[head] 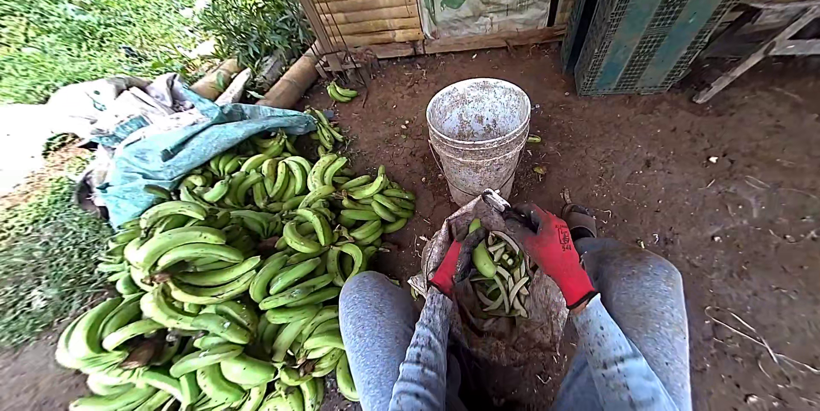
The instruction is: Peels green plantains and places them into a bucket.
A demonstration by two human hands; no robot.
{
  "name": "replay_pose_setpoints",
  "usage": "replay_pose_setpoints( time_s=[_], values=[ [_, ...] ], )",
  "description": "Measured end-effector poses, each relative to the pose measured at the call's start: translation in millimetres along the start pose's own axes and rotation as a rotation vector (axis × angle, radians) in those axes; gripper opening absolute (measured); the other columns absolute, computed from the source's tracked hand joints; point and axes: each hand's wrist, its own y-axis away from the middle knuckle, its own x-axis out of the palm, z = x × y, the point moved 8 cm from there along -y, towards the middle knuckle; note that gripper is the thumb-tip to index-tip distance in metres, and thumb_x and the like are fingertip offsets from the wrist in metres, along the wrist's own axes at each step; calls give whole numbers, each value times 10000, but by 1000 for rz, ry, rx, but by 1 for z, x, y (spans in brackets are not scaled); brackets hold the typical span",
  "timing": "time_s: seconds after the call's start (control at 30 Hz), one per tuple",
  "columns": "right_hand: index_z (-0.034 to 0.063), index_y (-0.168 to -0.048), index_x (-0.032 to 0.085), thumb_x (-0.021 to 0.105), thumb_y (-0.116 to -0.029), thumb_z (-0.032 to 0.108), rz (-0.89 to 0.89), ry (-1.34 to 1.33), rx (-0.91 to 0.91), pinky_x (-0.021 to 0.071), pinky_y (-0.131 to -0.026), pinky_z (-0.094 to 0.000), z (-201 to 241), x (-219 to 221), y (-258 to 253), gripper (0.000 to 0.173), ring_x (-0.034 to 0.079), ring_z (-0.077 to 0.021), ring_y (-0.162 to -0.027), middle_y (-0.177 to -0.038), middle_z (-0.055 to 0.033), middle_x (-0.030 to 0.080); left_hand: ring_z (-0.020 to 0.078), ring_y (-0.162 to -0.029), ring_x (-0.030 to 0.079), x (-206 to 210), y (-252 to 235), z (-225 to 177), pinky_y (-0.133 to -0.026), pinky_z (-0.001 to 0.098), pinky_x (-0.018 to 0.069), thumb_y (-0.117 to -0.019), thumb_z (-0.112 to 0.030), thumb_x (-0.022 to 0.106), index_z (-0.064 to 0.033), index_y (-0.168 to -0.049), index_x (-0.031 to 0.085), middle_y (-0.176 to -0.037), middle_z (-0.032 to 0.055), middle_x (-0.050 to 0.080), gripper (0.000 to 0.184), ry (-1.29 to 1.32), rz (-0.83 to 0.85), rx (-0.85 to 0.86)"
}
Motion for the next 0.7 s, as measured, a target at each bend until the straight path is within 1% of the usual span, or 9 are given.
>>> replay_pose_setpoints(
  time_s=[0.13, 0.2, 0.33, 0.37, 0.4, 0.43, 0.53, 0.6, 0.7],
  values=[
    [163, -1270, 722, 687, -959, 357, 88, -137, -246, 552, -993, -372, 19, 25, 19, 368, 691, -137, -1072, -1178, -51, 731, 111, -718, 639, -24, 20, -79, -672, 289, 573, -1122, -363, 330, -62, -1268, 610, -873, 42, 664, 436, 2, -218, 193],
    [150, -1281, 721, 686, -948, 351, 115, -62, -375, 533, -1020, -418, 30, 39, 31, 391, 671, -209, -1137, -1236, -103, 701, 110, -725, 634, -28, 28, -91, -675, 281, 564, -1120, -347, 341, -76, -1270, 612, -886, 46, 663, 412, 82, -259, 212],
    [108, -1381, 651, 618, -973, 202, 34, 132, -279, 477, -1060, -552, 24, 38, 9, 420, 602, -408, -1242, -1347, -252, 614, 133, -685, 657, -15, 53, -59, -611, 287, 579, -1126, -254, 304, -20, -1248, 601, -880, 85, 682, 398, 170, -184, 147],
    [108, -1389, 640, 606, -982, 182, -24, 142, -207, 475, -1052, -567, 20, 28, -2, 414, 603, -422, -1240, -1345, -261, 612, 144, -752, 670, -14, 57, -46, -679, 304, 588, -1127, -247, 319, -10, -1301, 593, -958, 101, 693, 401, 141, -167, 131],
    [119, -1401, 623, 602, -997, 187, -58, 134, -149, 478, -1047, -575, 16, 20, -10, 410, 606, -418, -1234, -1344, -254, 611, 154, -786, 675, -17, 58, -34, -714, 323, 595, -1125, -255, 347, -9, -1331, 584, -1000, 114, 695, 399, 107, -174, 119],
    [125, -1413, 605, 604, -1005, 204, -61, 114, -132, 482, -1042, -576, 16, 17, -11, 416, 611, -409, -1228, -1345, -245, 610, 163, -717, 658, -22, 59, -29, -647, 331, 588, -1120, -272, 374, -7, -1311, 590, -945, 115, 682, 392, 92, -227, 111],
    [129, -1391, 640, 620, -982, 243, 72, 74, -309, 506, -1036, -524, 28, 41, 25, 425, 643, -344, -1193, -1314, -198, 647, 154, -654, 635, -39, 51, -47, -592, 309, 564, -1124, -285, 339, -8, -1229, 604, -843, 84, 658, 398, 173, -317, 150],
    [127, -1372, 657, 622, -966, 231, 209, 122, -426, 505, -1035, -519, 35, 65, 45, 420, 637, -350, -1196, -1313, -200, 643, 124, -636, 642, -40, 45, -58, -572, 259, 559, -1123, -266, 314, -15, -1163, 602, -811, 71, 665, 384, 308, -270, 161],
    [118, -1407, 625, 600, -982, 214, 134, 238, -261, 471, -1059, -563, 28, 53, 19, 437, 590, -418, -1252, -1360, -254, 599, 126, -718, 665, -23, 53, -47, -647, 275, 581, -1125, -257, 308, -30, -1217, 595, -881, 70, 680, 378, 323, -94, 117]
  ],
)
